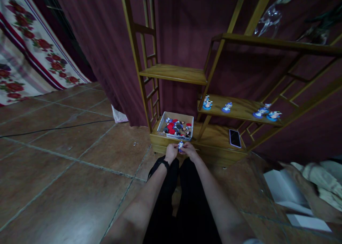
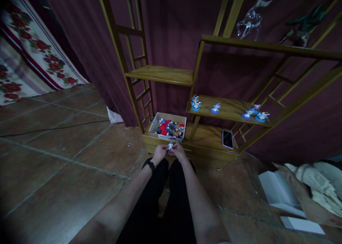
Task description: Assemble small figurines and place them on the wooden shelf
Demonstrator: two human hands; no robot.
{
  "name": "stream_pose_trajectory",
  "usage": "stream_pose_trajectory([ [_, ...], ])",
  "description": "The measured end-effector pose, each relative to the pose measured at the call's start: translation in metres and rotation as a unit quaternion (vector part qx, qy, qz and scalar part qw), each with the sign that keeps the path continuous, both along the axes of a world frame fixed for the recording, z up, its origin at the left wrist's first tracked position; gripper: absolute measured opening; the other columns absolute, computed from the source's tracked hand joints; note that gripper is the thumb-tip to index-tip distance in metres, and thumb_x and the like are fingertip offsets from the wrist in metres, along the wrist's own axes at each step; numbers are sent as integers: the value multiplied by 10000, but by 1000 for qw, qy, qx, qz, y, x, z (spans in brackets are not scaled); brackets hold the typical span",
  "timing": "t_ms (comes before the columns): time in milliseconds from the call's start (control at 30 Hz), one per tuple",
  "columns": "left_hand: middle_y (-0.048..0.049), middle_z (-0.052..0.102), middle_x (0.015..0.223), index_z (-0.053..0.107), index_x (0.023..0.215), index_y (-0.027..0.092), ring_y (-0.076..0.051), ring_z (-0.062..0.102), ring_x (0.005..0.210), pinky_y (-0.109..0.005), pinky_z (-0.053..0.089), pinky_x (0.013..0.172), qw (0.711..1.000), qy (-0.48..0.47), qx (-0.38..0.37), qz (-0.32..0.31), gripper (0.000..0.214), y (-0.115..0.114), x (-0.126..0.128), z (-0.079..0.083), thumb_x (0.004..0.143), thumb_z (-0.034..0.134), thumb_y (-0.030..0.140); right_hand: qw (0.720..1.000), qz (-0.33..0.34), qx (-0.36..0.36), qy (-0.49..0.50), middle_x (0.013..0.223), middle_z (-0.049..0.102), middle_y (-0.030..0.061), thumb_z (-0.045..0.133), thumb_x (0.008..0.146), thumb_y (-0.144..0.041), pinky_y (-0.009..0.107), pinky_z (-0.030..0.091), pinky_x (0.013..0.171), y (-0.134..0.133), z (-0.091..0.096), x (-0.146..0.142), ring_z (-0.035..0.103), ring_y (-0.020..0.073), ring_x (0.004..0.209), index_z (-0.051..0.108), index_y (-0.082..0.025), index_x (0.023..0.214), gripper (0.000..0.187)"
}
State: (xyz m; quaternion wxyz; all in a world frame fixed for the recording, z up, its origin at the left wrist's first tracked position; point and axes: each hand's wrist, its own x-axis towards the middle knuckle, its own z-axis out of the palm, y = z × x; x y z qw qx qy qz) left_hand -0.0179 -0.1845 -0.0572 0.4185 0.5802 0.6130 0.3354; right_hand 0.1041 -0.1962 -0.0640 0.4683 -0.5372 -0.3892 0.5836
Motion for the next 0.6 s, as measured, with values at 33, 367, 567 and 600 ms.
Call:
stream_pose_trajectory([
  [33,-66,701,762,696,834,111,-132,639,685,-222,490,677,1000,-5,-1,-2,229,0,0,1,734,499,50,1000,3,0,7,583,593,-79,702,526,-261,204,507,466,0,1,0,620,111,478,415,-200,692,337],
  [367,-48,689,681,699,812,125,-133,635,622,-232,498,648,1000,-17,-5,-2,193,-7,1,11,744,522,92,999,-24,-26,19,553,596,-57,696,580,-276,213,506,474,-3,9,-2,613,112,469,462,-188,689,273],
  [567,-37,683,660,702,796,136,-134,631,658,-220,486,647,1000,14,4,-16,198,-9,-1,16,734,518,94,999,-32,-20,4,507,578,-71,696,577,-275,221,497,454,-2,5,-3,588,108,432,454,-195,682,275],
  [600,-33,681,652,701,787,135,-132,627,650,-220,483,644,1000,17,6,-24,200,-9,-1,16,731,515,89,999,-28,-18,7,507,577,-71,697,575,-268,221,497,454,-2,4,-3,588,109,432,455,-196,684,275],
])
